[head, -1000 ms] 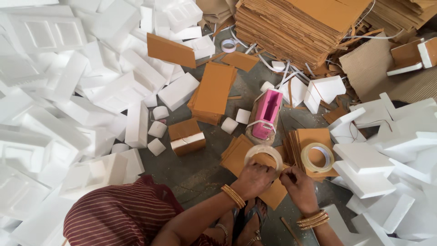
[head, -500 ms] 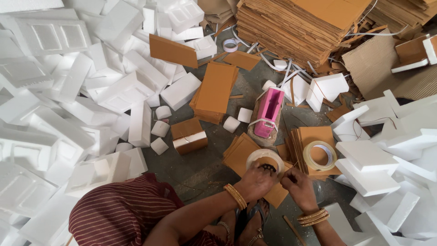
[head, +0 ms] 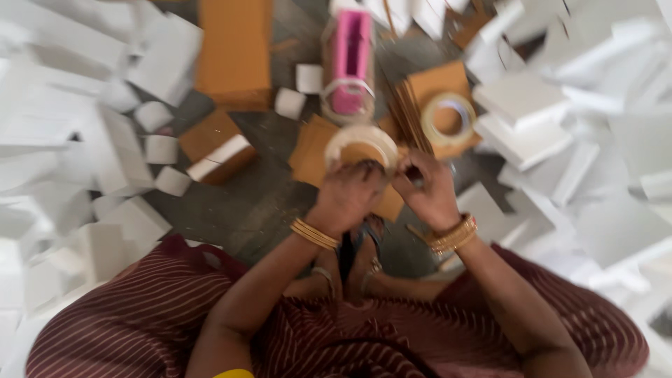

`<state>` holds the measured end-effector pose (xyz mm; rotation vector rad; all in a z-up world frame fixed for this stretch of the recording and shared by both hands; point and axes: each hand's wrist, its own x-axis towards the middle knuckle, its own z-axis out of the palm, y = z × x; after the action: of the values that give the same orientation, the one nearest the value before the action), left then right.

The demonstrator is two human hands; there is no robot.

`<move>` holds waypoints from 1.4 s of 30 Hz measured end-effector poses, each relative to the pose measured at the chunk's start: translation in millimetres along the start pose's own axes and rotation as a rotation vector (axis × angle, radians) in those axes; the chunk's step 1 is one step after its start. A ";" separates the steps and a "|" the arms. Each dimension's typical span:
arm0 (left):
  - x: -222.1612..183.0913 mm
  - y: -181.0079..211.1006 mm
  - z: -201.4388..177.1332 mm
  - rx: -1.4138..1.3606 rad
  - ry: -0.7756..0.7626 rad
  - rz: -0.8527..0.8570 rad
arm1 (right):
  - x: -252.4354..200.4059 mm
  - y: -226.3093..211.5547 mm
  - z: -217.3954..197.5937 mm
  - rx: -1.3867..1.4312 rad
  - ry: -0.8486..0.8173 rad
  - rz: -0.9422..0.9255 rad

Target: The person handles a roll of adhesive tape, turning it over to find the edge and peeling back a strip by hand.

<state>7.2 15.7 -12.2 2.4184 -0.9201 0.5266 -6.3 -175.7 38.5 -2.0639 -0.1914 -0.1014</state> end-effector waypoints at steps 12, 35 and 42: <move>11.0 7.0 -29.1 -0.181 0.110 -0.039 | 1.1 -30.3 -3.8 0.031 0.067 -0.066; 18.6 12.9 -49.0 -0.197 0.144 -0.030 | -3.4 -67.1 -23.2 0.057 -0.011 -0.122; 18.4 10.7 -50.3 -0.081 0.111 0.015 | -2.1 -63.6 -26.0 0.097 -0.043 -0.088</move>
<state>3.8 28.2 40.9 2.2877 -0.8959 0.6108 -19.5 -168.8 105.5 -1.9624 -0.3079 -0.0992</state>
